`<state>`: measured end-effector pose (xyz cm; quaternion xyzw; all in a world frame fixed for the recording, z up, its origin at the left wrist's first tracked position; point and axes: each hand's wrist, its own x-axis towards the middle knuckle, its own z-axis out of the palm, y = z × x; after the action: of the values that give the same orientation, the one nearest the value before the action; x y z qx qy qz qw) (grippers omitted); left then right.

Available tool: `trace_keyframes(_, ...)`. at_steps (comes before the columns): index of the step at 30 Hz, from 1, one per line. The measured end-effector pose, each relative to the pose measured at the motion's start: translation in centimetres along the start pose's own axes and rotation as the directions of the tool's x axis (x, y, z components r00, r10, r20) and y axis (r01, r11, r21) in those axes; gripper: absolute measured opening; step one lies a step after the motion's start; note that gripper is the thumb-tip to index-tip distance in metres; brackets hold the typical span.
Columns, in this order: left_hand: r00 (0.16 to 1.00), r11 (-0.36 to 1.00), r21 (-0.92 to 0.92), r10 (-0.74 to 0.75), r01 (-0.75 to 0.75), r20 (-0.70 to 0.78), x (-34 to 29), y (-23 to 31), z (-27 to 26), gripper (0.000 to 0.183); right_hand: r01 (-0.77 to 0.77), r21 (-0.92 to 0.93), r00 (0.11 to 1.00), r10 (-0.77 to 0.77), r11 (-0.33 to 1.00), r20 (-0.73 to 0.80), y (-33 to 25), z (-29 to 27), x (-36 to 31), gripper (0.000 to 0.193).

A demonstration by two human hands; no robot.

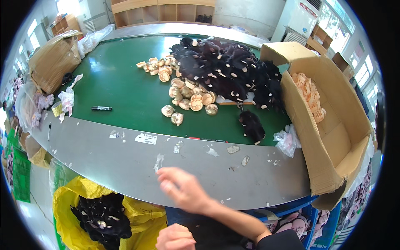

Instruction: The person repeatedly picks up black slipper uppers and beige slipper soles from a green worktable, presses them together by hand, and places the assembled pairs into a yellow bag. The process is repeated continuously throughout the clip.

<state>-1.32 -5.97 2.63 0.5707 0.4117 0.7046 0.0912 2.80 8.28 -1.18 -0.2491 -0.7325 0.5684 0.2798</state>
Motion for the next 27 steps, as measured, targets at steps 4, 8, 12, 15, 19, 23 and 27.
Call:
trace_keyframes(4,0.96,0.936,0.219,-0.256,0.276,-0.115,-2.0,-4.3,-2.2,0.02,0.043,-0.425,0.974,-0.133,0.904,-0.184,1.7,-6.8,7.6,0.016)
trace_keyframes(8,0.915,0.887,0.24,-0.356,0.395,-0.192,-3.5,-7.6,-3.2,0.022,0.092,-0.767,0.984,-0.175,0.635,-0.026,5.1,-7.5,14.2,0.027)
trace_keyframes(12,0.937,0.889,0.298,-0.319,0.347,-0.14,-3.6,-9.4,-2.9,0.019,0.136,-0.915,0.988,-0.118,0.38,0.098,6.8,-7.0,17.7,0.045)
trace_keyframes(15,0.95,0.881,0.355,-0.296,0.313,-0.101,-4.6,-10.8,-2.8,0.017,0.142,-0.917,0.989,-0.09,0.373,0.116,8.1,-6.9,18.4,0.052)
trace_keyframes(19,0.966,0.875,0.412,-0.247,0.254,-0.073,-4.9,-11.8,-2.6,0.016,0.077,-0.788,0.996,-0.02,0.61,0.083,7.5,-8.1,17.6,0.05)
trace_keyframes(23,0.975,0.87,0.441,-0.214,0.22,-0.064,-4.6,-12.0,-2.1,0.016,-0.189,0.043,0.982,0.189,0.981,0.005,6.8,-11.2,15.4,0.045)
trace_keyframes(27,0.977,0.864,0.461,-0.206,0.204,-0.046,-4.7,-12.1,-2.1,0.015,-0.151,0.809,0.981,0.184,0.568,0.054,3.2,-14.5,11.8,0.036)
